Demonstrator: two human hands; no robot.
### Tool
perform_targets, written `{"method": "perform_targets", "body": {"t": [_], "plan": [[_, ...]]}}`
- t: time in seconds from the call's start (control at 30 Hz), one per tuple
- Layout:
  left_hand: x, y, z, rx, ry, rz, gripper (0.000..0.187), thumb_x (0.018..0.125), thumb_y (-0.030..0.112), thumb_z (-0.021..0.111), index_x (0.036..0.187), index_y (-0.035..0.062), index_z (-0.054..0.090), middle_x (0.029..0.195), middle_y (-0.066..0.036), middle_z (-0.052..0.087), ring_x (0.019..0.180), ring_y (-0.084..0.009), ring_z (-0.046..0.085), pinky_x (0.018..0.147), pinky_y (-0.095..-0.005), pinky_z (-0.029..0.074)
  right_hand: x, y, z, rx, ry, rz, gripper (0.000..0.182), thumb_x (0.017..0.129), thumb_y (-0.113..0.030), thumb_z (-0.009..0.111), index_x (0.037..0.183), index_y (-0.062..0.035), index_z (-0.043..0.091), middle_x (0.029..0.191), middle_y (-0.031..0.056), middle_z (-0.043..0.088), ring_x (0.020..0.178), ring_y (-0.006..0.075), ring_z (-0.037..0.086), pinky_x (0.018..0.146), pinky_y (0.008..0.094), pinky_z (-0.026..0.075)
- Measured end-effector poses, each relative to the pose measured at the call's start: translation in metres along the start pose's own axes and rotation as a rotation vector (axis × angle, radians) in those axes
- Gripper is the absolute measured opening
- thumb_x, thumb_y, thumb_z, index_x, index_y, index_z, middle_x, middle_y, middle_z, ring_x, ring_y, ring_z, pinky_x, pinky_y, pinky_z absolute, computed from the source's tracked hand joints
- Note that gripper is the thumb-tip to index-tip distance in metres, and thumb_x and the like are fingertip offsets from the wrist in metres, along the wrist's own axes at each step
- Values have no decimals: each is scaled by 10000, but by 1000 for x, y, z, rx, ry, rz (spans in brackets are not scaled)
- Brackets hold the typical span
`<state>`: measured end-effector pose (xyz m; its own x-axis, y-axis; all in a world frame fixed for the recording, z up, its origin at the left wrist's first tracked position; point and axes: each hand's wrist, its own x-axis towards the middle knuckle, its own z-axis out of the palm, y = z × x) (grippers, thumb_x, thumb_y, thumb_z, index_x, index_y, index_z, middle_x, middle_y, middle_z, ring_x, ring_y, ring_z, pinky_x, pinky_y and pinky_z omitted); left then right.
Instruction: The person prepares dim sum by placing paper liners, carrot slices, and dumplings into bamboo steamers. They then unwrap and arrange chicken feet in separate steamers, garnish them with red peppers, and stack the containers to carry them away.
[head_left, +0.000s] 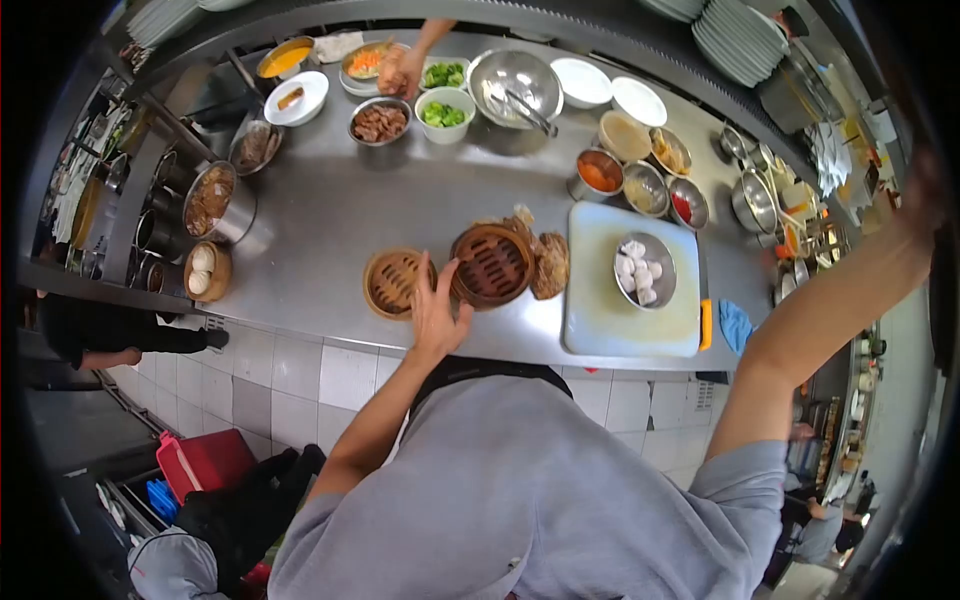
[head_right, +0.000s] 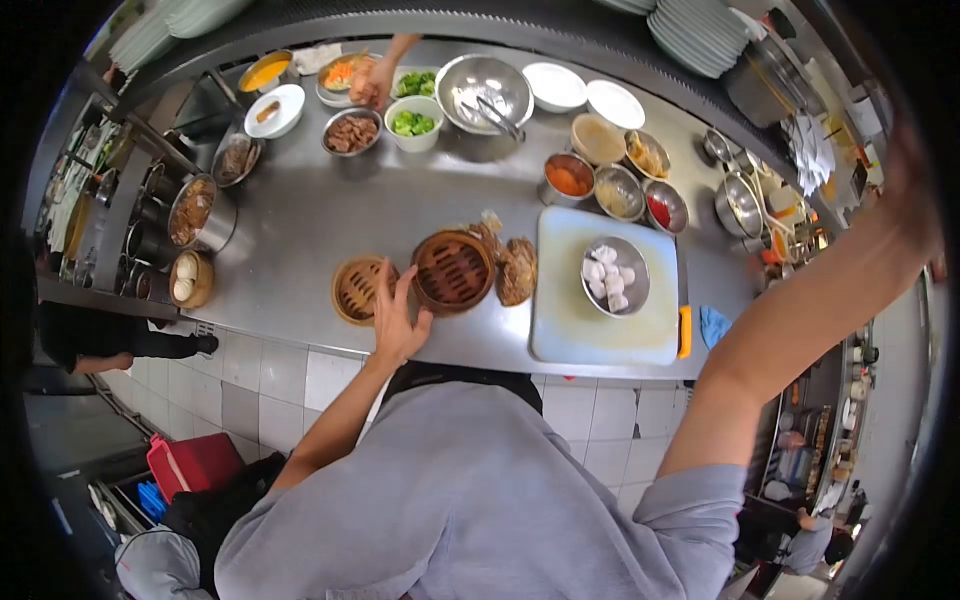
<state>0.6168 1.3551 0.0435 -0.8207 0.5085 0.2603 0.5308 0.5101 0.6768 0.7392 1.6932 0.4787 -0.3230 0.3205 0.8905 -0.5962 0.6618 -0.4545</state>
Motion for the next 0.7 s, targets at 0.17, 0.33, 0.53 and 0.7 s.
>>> {"method": "perform_targets", "body": {"t": [0.17,0.33,0.53,0.7], "plan": [[6,-12,3,8,-205,140,468,786,171,824,1208,133,625,1607,-287,238,1331,-517,453,1095,-564,369,-152,13,-69,114,70,205,1025,695,-536,901,1402,-22,365,1560,246,370,1425,359,404,1191,485,345],[24,-3,10,126,-179,143,428,788,212,851,1144,125,630,1596,-296,268,1328,-478,488,1089,-565,371,-322,23,-69,172,105,457,1015,692,-543,906,1395,-60,356,1591,233,331,1453,356,368,1216,502,311],[77,4,24,100,-96,101,413,786,209,875,1107,133,628,1570,-257,331,1322,-472,492,1048,-519,447,-443,46,9,111,53,664,981,579,-451,1005,1252,-118,374,1570,268,333,1464,381,348,1190,484,335],[80,20,-47,-91,1,78,406,753,173,900,1059,102,643,1544,-243,367,1381,-428,471,1049,-474,485,-494,64,65,-336,-286,545,801,559,-290,1023,1087,-87,456,1523,258,325,1420,433,381,1123,485,414]]}}
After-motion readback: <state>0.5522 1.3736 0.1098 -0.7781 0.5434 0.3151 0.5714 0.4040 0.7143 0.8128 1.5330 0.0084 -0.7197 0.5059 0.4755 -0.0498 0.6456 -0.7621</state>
